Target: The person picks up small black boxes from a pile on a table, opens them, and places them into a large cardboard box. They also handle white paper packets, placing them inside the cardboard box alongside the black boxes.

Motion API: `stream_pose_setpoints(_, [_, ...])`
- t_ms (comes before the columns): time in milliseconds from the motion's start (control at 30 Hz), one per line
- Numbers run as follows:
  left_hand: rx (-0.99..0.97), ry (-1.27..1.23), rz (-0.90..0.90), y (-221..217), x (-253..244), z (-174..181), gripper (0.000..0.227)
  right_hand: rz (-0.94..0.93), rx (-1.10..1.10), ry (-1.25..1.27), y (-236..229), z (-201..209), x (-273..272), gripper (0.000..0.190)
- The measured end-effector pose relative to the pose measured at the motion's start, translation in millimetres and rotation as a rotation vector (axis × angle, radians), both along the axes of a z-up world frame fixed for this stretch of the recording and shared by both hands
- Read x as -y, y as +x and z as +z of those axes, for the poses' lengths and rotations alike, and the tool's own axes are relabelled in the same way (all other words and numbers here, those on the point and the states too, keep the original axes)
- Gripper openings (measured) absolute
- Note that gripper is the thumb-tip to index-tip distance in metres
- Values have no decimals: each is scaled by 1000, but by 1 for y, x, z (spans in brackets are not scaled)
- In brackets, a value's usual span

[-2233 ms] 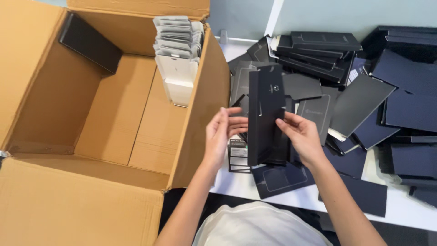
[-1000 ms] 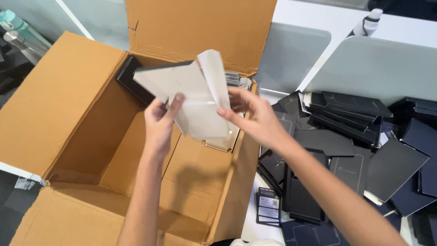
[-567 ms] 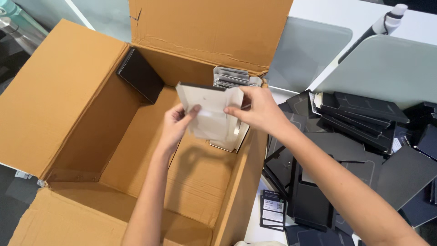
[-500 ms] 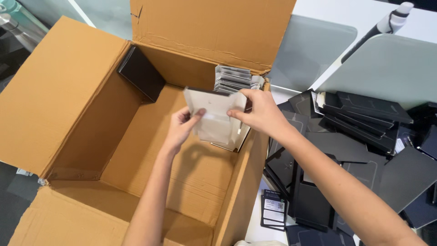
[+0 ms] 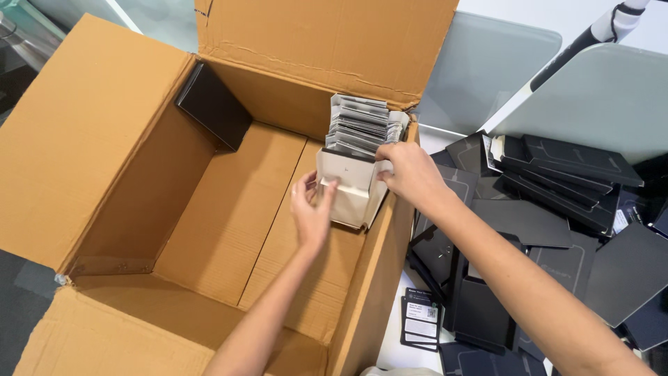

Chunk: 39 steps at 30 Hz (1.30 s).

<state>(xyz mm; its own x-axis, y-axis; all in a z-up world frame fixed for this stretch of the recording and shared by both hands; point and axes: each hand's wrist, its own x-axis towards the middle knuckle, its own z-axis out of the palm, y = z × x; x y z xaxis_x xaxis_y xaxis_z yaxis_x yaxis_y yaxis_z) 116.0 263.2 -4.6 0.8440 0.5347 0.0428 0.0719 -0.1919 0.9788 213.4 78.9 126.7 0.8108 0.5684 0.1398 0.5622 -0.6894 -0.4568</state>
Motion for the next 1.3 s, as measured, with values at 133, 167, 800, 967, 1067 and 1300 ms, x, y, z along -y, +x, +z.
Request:
stream_pose_setpoints(133, [-48, 225, -87, -29, 30, 0, 106, -46, 21, -39, -1, -6, -1, 28])
stream_pose_setpoints(167, [-29, 268, -99, -29, 34, -2, 114, -57, 26, -35, -3, -6, -1, 28])
stream_pose_setpoints(800, [11, 454, -140, -22, 47, -34, 115, -115, 48, 172, -22, -9, 6, 10])
stream_pose_setpoints(967, [-18, 499, -147, -20, 46, -39, 114, -124, 39, 207, -21, -15, 8, 6])
stream_pose_setpoints(1067, [-29, 503, -140, -21, 45, -43, 114, -130, 25, 249, -20, -17, 7, 6])
stream_pose_setpoints(1300, [-114, 442, -112, -27, 48, -63, 110, -140, 48, 228, -21, -18, 5, 7])
